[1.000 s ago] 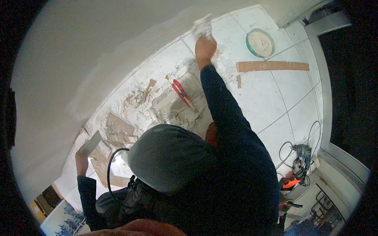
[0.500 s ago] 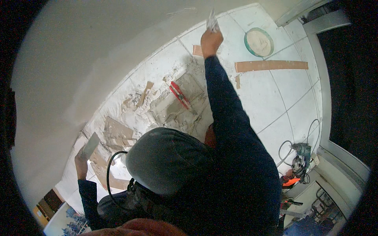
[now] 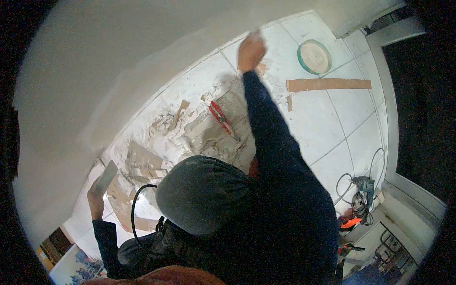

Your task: The person applies compound to a wall corner using a putty knife, scrapes and mixes compound between putty knives, and applies the compound along the wall surface.

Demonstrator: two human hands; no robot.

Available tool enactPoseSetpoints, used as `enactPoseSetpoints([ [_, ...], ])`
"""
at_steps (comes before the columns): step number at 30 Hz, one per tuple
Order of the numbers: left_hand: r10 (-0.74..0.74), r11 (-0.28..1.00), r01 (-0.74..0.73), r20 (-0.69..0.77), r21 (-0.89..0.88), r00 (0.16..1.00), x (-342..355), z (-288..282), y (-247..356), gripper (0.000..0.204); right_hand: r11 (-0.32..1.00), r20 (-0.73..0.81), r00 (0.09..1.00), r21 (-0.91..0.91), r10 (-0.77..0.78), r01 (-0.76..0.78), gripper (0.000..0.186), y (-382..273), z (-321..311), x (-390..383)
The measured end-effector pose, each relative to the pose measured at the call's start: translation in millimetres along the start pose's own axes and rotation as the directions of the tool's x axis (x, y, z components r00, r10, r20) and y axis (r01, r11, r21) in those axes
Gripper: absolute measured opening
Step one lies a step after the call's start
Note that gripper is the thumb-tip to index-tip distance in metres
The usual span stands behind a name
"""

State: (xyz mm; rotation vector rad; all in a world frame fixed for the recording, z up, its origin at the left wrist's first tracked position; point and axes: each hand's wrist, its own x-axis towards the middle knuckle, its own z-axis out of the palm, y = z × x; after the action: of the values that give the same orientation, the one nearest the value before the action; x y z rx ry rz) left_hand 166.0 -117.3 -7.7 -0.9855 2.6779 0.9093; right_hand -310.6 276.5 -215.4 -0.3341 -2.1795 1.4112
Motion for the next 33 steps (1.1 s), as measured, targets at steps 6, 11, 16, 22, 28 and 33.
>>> enactPoseSetpoints([
  [6, -0.044, 0.998, 0.045, -0.018, 0.054, 0.999, -3.2, -8.7, -16.9, 0.034, 0.980, 0.096, 0.991, -0.166, -0.092, 0.107, 0.031, -28.6, 39.1, -36.5],
  [11, 0.021, 0.997, -0.024, 0.037, 0.070, 0.999, 19.7, 4.9, 9.5, 0.034, 0.940, 0.291, 0.894, 0.095, -0.340, 0.326, 0.030, -77.2, 23.4, -159.2],
  [16, -0.002, 0.999, 0.000, 0.052, 0.033, 0.999, 24.0, 7.9, 12.5, 0.035, 0.601, 0.140, 0.830, -0.625, -0.540, 0.497, 0.027, 85.9, 22.5, -60.5],
  [22, -0.148, 0.989, 0.149, 0.044, -0.020, 0.988, 4.7, -2.4, -25.8, 0.038, 1.000, -0.022, 1.000, -0.023, 0.005, -0.006, 0.028, 61.2, 27.4, 32.2],
  [28, -0.013, 1.000, 0.013, 0.044, 0.001, 0.999, 12.3, 0.8, -17.1, 0.036, 0.993, 0.201, 0.975, -0.082, 0.096, -0.081, 0.023, -6.8, 62.0, -132.7],
  [33, 0.027, 0.988, -0.025, 0.014, -0.154, 1.000, 8.0, -2.4, -28.5, 0.035, 0.998, 0.292, 0.955, 0.063, -0.045, 0.028, 0.030, -18.7, 40.8, -166.4],
])
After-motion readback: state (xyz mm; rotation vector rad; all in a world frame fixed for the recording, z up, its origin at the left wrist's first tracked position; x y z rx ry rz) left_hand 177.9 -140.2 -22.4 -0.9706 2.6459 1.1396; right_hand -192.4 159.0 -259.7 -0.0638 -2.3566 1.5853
